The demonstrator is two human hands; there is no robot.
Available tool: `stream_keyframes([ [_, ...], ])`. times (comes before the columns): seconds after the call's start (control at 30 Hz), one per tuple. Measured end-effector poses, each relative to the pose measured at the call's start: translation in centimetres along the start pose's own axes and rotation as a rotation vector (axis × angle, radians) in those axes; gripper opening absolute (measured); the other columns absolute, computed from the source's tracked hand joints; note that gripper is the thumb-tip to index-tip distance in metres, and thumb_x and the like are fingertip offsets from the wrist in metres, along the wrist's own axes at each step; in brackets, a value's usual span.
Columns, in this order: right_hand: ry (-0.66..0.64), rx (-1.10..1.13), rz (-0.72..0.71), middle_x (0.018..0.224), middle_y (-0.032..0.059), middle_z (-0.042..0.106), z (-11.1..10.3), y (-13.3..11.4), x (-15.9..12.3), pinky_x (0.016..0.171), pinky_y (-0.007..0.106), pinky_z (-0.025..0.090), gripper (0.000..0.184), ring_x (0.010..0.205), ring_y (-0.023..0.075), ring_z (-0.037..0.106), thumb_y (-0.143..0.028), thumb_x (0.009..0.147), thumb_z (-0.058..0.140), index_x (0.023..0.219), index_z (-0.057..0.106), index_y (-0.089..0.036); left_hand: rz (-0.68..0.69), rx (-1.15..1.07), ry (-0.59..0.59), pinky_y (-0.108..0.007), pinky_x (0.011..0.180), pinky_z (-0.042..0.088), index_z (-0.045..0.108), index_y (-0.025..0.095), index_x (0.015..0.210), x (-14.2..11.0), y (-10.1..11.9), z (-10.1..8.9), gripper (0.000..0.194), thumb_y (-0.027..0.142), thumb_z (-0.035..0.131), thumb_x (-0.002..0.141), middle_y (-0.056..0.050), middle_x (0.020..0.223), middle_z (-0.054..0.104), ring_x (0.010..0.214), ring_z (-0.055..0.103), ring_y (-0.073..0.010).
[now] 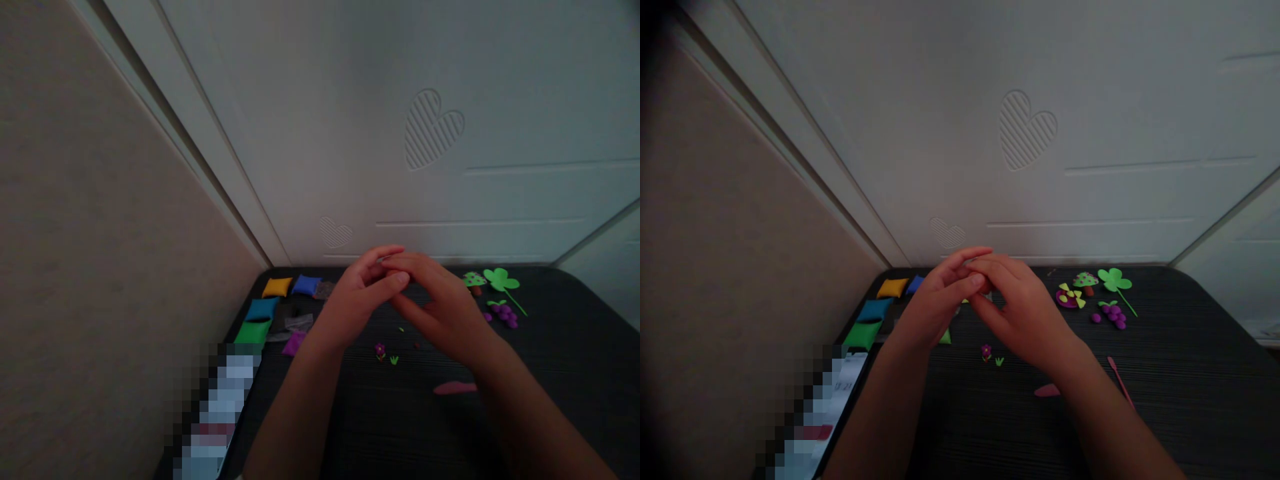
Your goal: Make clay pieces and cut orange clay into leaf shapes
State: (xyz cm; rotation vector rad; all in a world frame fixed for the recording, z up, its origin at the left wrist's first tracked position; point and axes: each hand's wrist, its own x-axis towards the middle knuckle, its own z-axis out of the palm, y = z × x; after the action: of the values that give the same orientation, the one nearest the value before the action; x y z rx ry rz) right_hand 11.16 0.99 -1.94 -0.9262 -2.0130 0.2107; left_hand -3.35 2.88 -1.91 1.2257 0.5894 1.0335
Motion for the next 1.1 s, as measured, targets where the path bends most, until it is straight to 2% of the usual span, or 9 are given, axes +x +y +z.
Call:
stream_keyframes([
  [0.27, -0.007, 0.000, 0.008, 0.108, 0.0062, 0.063, 0.04, 0.07, 0.07, 0.091, 0.033, 0.044, 0.027, 0.103, 0.0161, 0.056, -0.015, 0.082, 0.056, 0.108, 0.056, -0.017, 0.012, -0.015, 0.000, -0.023, 0.080, 0.041, 0.059, 0.024, 0.112, 0.04, -0.17, 0.00, 0.035, 0.023, 0.066, 0.077, 0.001, 0.090, 0.066, 0.086, 0.058, -0.0112],
  [0.77, 0.018, -0.024, -0.012, 0.106, 0.0062, 0.065, -0.04, 0.39, -0.14, 0.092, 0.033, 0.044, 0.025, 0.103, 0.0161, 0.057, -0.015, 0.081, 0.057, 0.106, 0.059, -0.017, -0.026, -0.046, -0.007, -0.024, 0.075, 0.041, 0.058, 0.022, 0.112, 0.07, 0.03, 0.01, 0.040, 0.023, 0.069, 0.074, 0.000, 0.085, 0.065, 0.079, 0.057, -0.0112],
  [1.1, 0.019, -0.023, -0.008, 0.107, 0.0057, 0.064, 0.03, 0.22, -0.18, 0.090, 0.032, 0.044, 0.026, 0.101, 0.0156, 0.057, -0.015, 0.081, 0.057, 0.107, 0.057, -0.017, -0.018, 0.012, -0.010, -0.023, 0.077, 0.042, 0.058, 0.023, 0.112, -0.03, 0.03, -0.05, 0.038, 0.025, 0.067, 0.075, -0.001, 0.092, 0.065, 0.084, 0.057, -0.0114],
])
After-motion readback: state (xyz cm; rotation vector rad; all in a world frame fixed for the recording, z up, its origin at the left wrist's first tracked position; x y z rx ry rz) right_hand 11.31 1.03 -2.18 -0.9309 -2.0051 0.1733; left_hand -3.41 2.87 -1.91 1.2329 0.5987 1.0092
